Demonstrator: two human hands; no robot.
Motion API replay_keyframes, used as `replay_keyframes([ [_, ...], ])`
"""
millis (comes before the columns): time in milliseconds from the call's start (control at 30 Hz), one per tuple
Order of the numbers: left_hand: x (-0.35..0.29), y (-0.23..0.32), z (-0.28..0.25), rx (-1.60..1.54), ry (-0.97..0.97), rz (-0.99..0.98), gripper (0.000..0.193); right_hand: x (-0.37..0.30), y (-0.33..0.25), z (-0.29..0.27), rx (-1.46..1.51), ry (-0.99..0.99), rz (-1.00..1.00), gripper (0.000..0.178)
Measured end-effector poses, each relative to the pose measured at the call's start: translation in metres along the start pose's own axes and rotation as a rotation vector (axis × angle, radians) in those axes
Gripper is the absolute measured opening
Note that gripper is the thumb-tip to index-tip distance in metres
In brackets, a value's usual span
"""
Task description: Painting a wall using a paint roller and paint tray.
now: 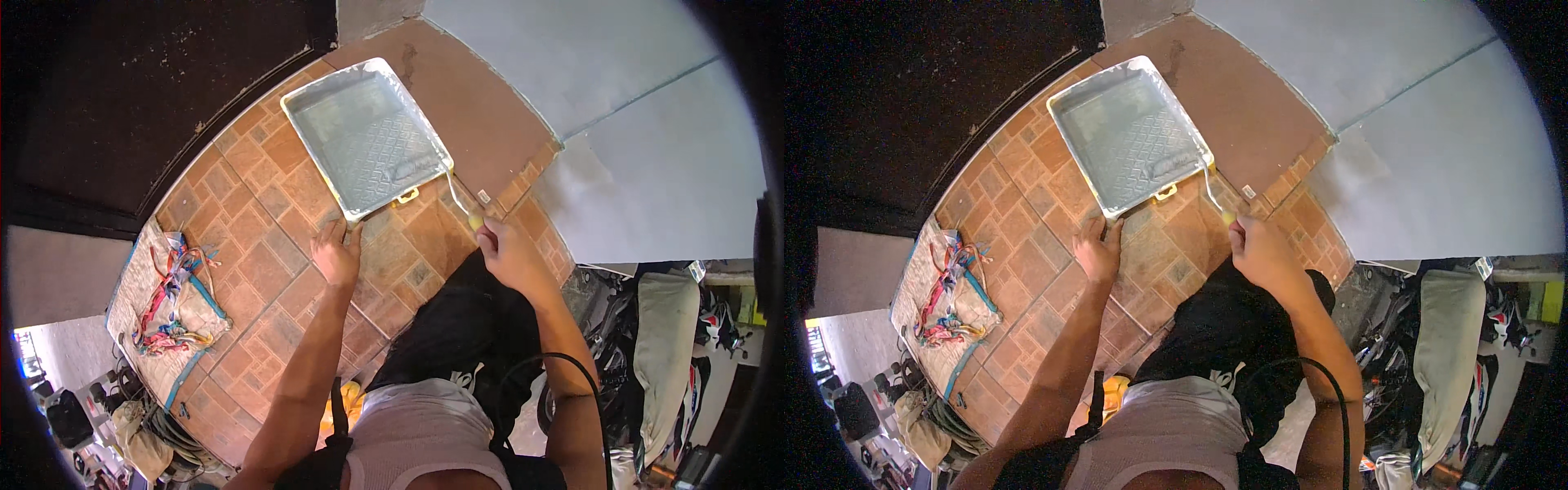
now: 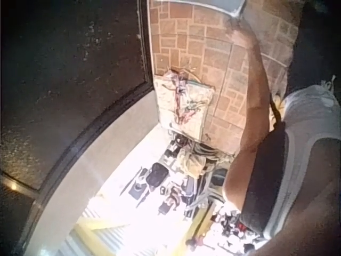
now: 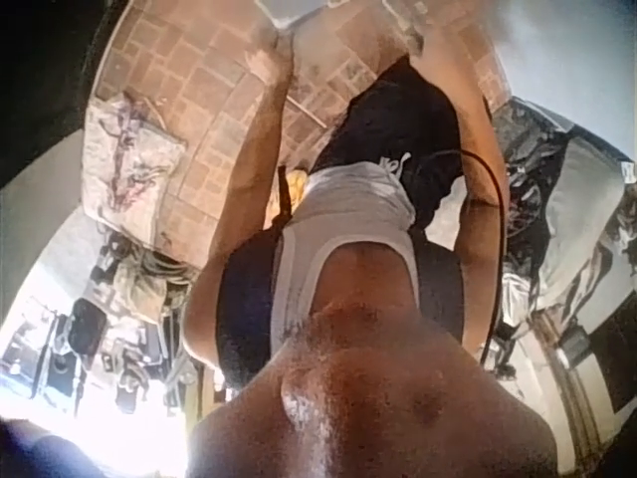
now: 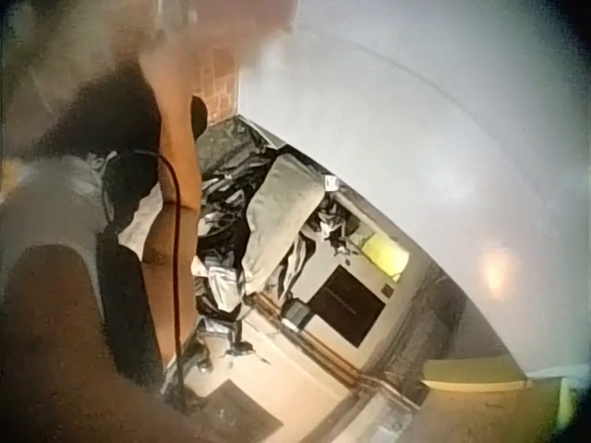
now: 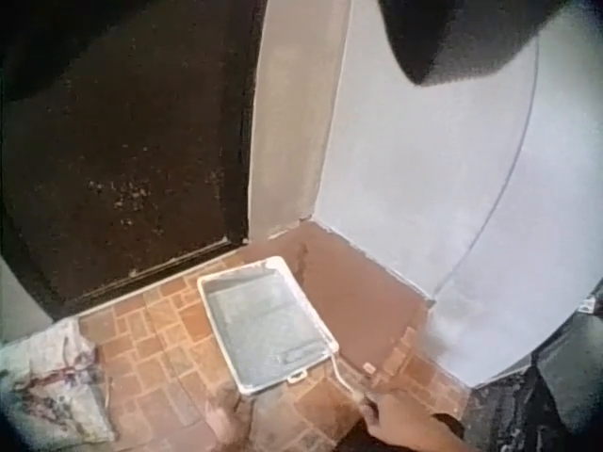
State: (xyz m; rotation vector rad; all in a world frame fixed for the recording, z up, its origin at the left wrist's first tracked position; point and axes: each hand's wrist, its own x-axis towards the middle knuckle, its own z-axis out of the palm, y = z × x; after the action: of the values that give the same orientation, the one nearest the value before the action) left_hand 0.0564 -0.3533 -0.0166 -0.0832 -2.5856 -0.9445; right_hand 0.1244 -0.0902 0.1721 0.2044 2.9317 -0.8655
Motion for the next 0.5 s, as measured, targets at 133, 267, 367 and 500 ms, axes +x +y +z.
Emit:
replay_keyframes([
  [133, -0.001, 0.001, 0.001, -0.008, -0.014, 0.002, 0.026, -0.014, -0.002, -0.02, -0.054, -0.072, 0.018, 0.014],
  [267, -0.001, 0.005, -0.001, -0.02, 0.005, 0.01, 0.025, -0.016, -0.001, -0.028, -0.051, -0.146, 0.016, 0.017],
  [367, 0.0, 0.005, -0.004, -0.028, 0.016, 0.024, 0.025, -0.015, -0.002, -0.035, -0.053, -0.164, -0.007, 0.018],
  [500, 0.004, 0.007, -0.009, -0.009, 0.063, 0.051, 0.024, -0.001, -0.018, -0.061, 0.234, -0.386, 0.422, 0.022],
])
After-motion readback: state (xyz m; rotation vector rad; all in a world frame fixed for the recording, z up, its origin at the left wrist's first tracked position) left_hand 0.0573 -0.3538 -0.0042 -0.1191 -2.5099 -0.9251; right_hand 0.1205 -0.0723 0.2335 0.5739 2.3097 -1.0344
